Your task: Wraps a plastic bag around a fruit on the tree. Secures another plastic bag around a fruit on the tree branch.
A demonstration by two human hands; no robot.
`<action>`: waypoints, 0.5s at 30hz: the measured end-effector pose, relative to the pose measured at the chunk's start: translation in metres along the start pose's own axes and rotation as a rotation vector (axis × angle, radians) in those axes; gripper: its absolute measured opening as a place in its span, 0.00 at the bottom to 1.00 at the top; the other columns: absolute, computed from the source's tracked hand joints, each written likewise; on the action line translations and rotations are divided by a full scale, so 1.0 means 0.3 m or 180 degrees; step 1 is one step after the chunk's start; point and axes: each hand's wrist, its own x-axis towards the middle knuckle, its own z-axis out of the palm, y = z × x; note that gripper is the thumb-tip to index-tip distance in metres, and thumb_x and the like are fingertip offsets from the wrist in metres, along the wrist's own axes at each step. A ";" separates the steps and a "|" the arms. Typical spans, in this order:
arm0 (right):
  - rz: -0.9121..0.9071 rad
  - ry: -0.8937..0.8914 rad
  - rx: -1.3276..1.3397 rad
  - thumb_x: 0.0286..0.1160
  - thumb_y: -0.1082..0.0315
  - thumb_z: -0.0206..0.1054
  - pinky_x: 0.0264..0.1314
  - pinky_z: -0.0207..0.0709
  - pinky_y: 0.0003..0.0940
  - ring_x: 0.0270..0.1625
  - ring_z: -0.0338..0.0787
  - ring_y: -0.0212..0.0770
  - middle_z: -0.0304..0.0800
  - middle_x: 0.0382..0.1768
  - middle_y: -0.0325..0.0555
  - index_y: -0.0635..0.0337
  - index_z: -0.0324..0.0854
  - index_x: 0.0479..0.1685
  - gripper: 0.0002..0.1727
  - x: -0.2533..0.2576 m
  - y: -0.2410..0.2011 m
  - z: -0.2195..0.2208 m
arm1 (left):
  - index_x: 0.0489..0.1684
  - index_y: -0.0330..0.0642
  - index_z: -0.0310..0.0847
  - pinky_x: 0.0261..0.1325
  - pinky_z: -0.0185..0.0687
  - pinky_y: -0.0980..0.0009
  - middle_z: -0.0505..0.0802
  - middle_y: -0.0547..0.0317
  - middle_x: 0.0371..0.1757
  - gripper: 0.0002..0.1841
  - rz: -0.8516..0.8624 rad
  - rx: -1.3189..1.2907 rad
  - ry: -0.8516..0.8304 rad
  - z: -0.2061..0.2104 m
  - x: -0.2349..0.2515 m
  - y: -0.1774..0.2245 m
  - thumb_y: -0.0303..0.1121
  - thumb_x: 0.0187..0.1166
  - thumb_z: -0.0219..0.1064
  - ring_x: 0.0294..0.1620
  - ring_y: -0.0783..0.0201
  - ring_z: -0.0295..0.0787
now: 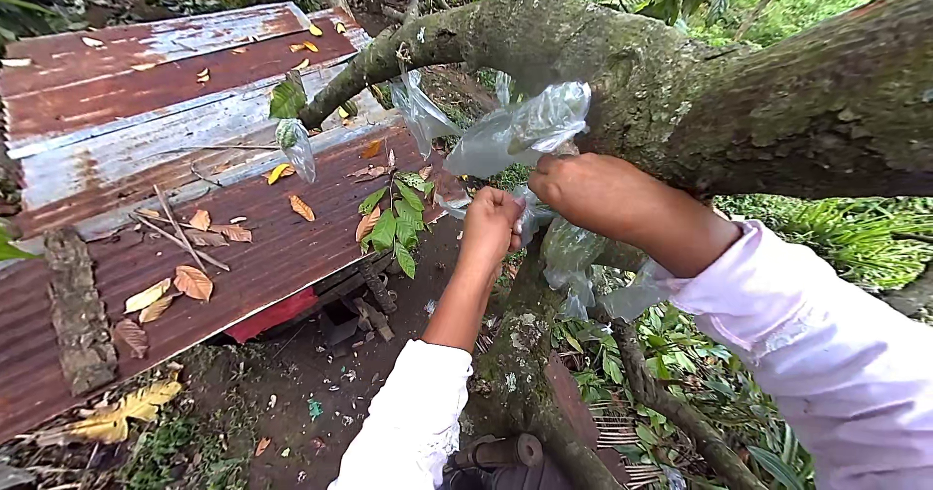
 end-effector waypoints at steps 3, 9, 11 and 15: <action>-0.0041 0.0079 0.0244 0.80 0.84 0.58 0.49 0.85 0.57 0.49 0.90 0.64 0.84 0.49 0.64 0.72 0.82 0.47 0.08 0.008 0.004 0.000 | 0.53 0.40 0.74 0.17 0.69 0.80 0.81 0.62 0.22 0.09 0.0576 -0.0070 0.0081 0.001 -0.088 -0.044 0.22 0.81 0.65 0.14 0.73 0.72; -0.0419 -0.0284 0.0558 0.79 0.81 0.63 0.59 0.83 0.53 0.54 0.89 0.58 0.86 0.51 0.59 0.68 0.89 0.45 0.09 0.019 0.031 0.023 | 0.52 0.43 0.81 0.17 0.66 0.81 0.87 0.60 0.39 0.10 0.2244 0.0582 0.0860 -0.029 -0.199 -0.097 0.24 0.75 0.66 0.18 0.73 0.71; -0.0356 -0.0518 0.0532 0.81 0.76 0.65 0.63 0.81 0.53 0.58 0.88 0.57 0.86 0.54 0.58 0.67 0.90 0.47 0.08 0.034 0.025 0.015 | 0.55 0.42 0.82 0.21 0.66 0.82 0.83 0.58 0.47 0.11 0.2363 0.0718 0.1261 -0.037 -0.176 -0.069 0.27 0.78 0.65 0.23 0.74 0.71; -0.0405 -0.0582 0.0576 0.81 0.71 0.67 0.63 0.78 0.56 0.61 0.85 0.59 0.86 0.52 0.57 0.65 0.91 0.42 0.08 0.041 0.017 0.016 | 0.62 0.36 0.84 0.47 0.79 0.61 0.86 0.47 0.55 0.18 0.1224 0.1767 0.0533 -0.073 -0.064 0.051 0.35 0.78 0.69 0.45 0.59 0.83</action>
